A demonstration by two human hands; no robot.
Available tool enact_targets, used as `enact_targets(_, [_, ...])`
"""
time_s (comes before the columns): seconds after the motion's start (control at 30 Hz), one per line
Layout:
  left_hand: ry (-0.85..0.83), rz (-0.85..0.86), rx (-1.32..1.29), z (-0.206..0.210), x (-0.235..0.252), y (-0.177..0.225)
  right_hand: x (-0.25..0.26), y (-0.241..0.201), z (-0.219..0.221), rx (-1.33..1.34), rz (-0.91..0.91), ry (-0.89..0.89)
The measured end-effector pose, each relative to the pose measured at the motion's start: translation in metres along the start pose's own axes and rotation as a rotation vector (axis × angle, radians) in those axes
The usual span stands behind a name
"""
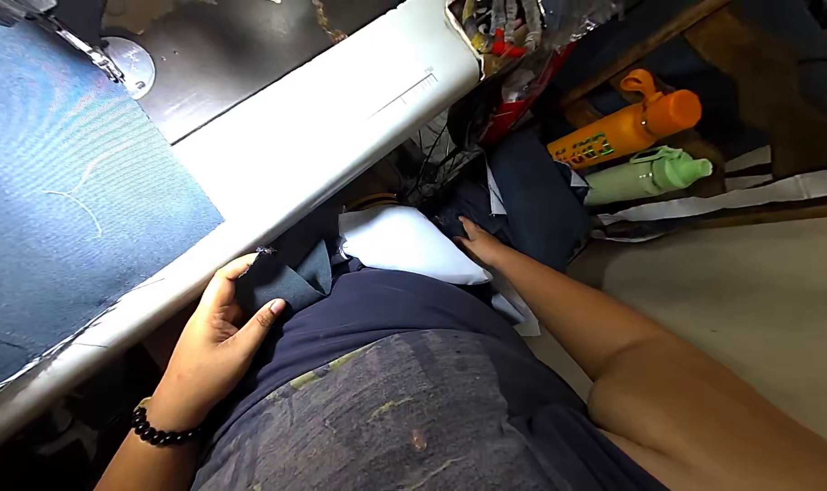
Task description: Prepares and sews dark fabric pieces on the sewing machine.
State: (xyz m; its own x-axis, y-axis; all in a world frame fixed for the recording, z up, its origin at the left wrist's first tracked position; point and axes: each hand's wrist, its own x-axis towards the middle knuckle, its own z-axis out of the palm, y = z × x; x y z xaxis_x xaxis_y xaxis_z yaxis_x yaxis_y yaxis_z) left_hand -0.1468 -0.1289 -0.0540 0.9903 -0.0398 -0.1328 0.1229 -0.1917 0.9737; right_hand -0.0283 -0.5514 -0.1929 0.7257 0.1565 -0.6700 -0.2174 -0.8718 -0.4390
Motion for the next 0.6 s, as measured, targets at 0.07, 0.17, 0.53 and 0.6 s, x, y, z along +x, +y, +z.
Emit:
enact_targets(0.07, [-0.008,0.001,0.002,0.002,0.001,0.001,0.001,-0.001,0.001,0.010,0.016,-0.021])
enact_targets(0.17, [-0.018,0.005,0.026,0.003,0.001,0.002,0.005,-0.001,-0.003,0.083,0.013,-0.045])
enact_targets(0.53, [0.012,0.049,0.023,-0.005,-0.009,0.005,0.015,0.000,-0.016,0.144,0.071,-0.001])
enact_targets(0.6, [0.031,0.093,0.061,-0.014,-0.012,0.009,0.010,-0.022,-0.036,-0.031,0.018,0.178])
